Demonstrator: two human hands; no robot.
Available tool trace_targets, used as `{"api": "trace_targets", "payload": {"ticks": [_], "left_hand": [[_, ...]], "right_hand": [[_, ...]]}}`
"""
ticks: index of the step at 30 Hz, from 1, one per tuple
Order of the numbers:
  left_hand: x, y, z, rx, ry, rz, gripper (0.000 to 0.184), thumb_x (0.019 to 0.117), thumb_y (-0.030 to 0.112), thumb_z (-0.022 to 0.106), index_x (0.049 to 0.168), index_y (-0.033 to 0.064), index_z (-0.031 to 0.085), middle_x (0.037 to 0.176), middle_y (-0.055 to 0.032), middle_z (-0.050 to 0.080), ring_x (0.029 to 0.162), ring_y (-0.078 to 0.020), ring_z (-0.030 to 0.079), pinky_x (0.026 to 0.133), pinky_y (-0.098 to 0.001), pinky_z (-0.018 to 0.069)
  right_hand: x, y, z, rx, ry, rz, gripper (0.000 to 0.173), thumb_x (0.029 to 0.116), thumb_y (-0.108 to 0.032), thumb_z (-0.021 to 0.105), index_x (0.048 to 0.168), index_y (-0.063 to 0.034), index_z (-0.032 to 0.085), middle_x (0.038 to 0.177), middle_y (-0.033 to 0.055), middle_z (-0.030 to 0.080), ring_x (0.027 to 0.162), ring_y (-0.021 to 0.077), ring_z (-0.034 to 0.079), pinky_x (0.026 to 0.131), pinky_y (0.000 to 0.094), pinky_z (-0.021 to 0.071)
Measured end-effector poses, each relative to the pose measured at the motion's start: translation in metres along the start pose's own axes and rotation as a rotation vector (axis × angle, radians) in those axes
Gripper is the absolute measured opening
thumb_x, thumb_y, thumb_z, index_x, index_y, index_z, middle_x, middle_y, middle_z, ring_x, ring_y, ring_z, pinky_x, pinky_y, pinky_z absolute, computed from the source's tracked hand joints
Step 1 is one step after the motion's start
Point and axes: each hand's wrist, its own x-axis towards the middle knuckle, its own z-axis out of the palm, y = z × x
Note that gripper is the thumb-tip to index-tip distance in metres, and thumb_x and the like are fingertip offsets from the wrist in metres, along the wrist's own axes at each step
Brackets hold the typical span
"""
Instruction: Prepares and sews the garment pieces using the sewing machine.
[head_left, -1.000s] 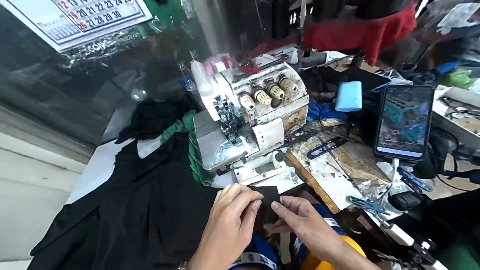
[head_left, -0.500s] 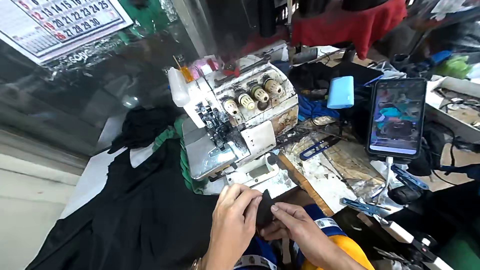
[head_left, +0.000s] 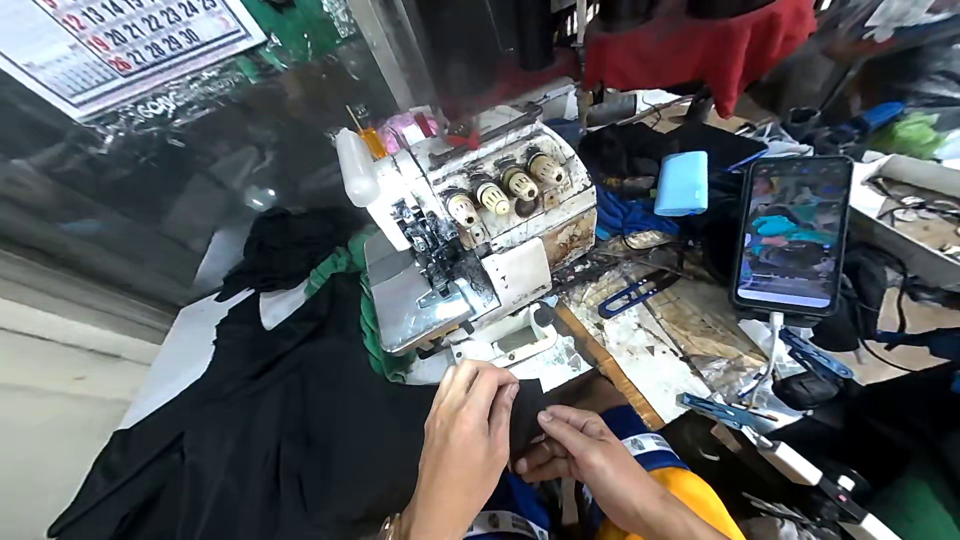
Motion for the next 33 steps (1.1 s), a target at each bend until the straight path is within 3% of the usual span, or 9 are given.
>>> {"api": "trace_targets", "payload": {"ticks": [7,9,12,15,20,24,26,29,33], "left_hand": [[0.008,0.008,0.017,0.056,0.046,0.016,0.016,0.1019,0.032,0.060,0.102,0.0239,0.074,0.102,0.0075,0.064,0.099,-0.0111,0.060,0.085,-0.0347,0.0532],[0.009,0.008,0.017,0.081,0.035,0.018,0.016,0.1017,0.034,0.060,0.103,0.0258,0.075,0.101,0.0087,0.064,0.098,-0.0106,0.060,0.083,-0.0341,0.0530],[0.009,0.007,0.015,0.116,0.007,0.016,0.019,0.1011,0.037,0.060,0.102,0.0269,0.075,0.101,0.0082,0.066,0.097,-0.0112,0.062,0.082,-0.0348,0.0551],[0.008,0.007,0.018,0.179,-0.007,0.050,0.022,0.1014,0.035,0.057,0.100,0.0209,0.073,0.101,0.0006,0.067,0.099,-0.0194,0.064,0.083,-0.0397,0.0555],[0.006,0.004,0.017,0.200,-0.013,0.124,0.022,0.1015,0.027,0.053,0.099,0.0114,0.068,0.101,-0.0083,0.066,0.099,-0.0297,0.064,0.081,-0.0453,0.0535],[0.002,0.000,-0.005,0.100,-0.002,0.137,0.019,0.1018,0.023,0.052,0.101,0.0112,0.066,0.092,-0.0045,0.068,0.093,-0.0226,0.064,0.090,-0.0487,0.0450],[0.004,-0.008,-0.016,-0.060,-0.004,0.129,0.017,0.1033,0.024,0.057,0.105,0.0113,0.069,0.091,-0.0012,0.070,0.089,-0.0142,0.066,0.093,-0.0432,0.0474],[0.013,-0.017,-0.037,-0.303,-0.019,0.120,0.016,0.1011,0.022,0.065,0.110,0.0103,0.072,0.099,0.0008,0.074,0.090,-0.0073,0.070,0.083,-0.0295,0.0608],[0.018,-0.019,-0.053,-0.433,0.060,0.064,0.017,0.1008,0.025,0.066,0.112,0.0147,0.073,0.097,0.0062,0.074,0.084,-0.0062,0.070,0.073,-0.0248,0.0620]], "right_hand": [[-0.003,0.000,0.001,-0.045,-0.018,-0.029,0.038,0.1126,-0.023,0.037,0.112,0.0052,0.063,0.104,0.0244,0.072,0.091,0.0359,0.075,0.087,0.0510,0.0628],[-0.006,-0.002,0.004,-0.087,-0.002,-0.049,0.037,0.1113,-0.027,0.044,0.111,0.0035,0.065,0.103,0.0227,0.073,0.089,0.0359,0.075,0.082,0.0519,0.0642],[-0.006,-0.004,0.012,-0.234,0.106,-0.075,0.024,0.1021,-0.027,0.066,0.109,-0.0039,0.066,0.096,0.0134,0.073,0.079,0.0306,0.076,0.068,0.0488,0.0675],[-0.008,-0.003,0.012,-0.368,0.186,-0.109,0.023,0.0993,-0.027,0.070,0.104,-0.0063,0.063,0.088,0.0091,0.072,0.067,0.0243,0.073,0.058,0.0435,0.0660],[-0.014,-0.008,0.009,-0.536,0.199,-0.200,0.029,0.0964,-0.033,0.073,0.094,-0.0050,0.066,0.076,0.0059,0.069,0.062,0.0183,0.069,0.058,0.0385,0.0626],[-0.015,-0.019,0.016,-0.622,0.156,-0.255,0.028,0.0985,-0.033,0.071,0.094,-0.0061,0.070,0.079,0.0039,0.073,0.066,0.0166,0.072,0.061,0.0374,0.0652],[-0.015,-0.022,0.018,-0.638,0.142,-0.273,0.026,0.0995,-0.032,0.070,0.096,-0.0062,0.071,0.080,0.0036,0.074,0.066,0.0158,0.072,0.061,0.0363,0.0647],[-0.016,-0.034,0.021,-0.667,0.121,-0.322,0.021,0.0997,-0.029,0.070,0.100,-0.0073,0.070,0.082,0.0033,0.072,0.064,0.0159,0.071,0.059,0.0365,0.0643],[-0.011,-0.050,0.024,-0.660,0.065,-0.349,0.016,0.1016,-0.025,0.066,0.106,-0.0096,0.070,0.082,0.0029,0.071,0.061,0.0162,0.070,0.053,0.0358,0.0634]]}}
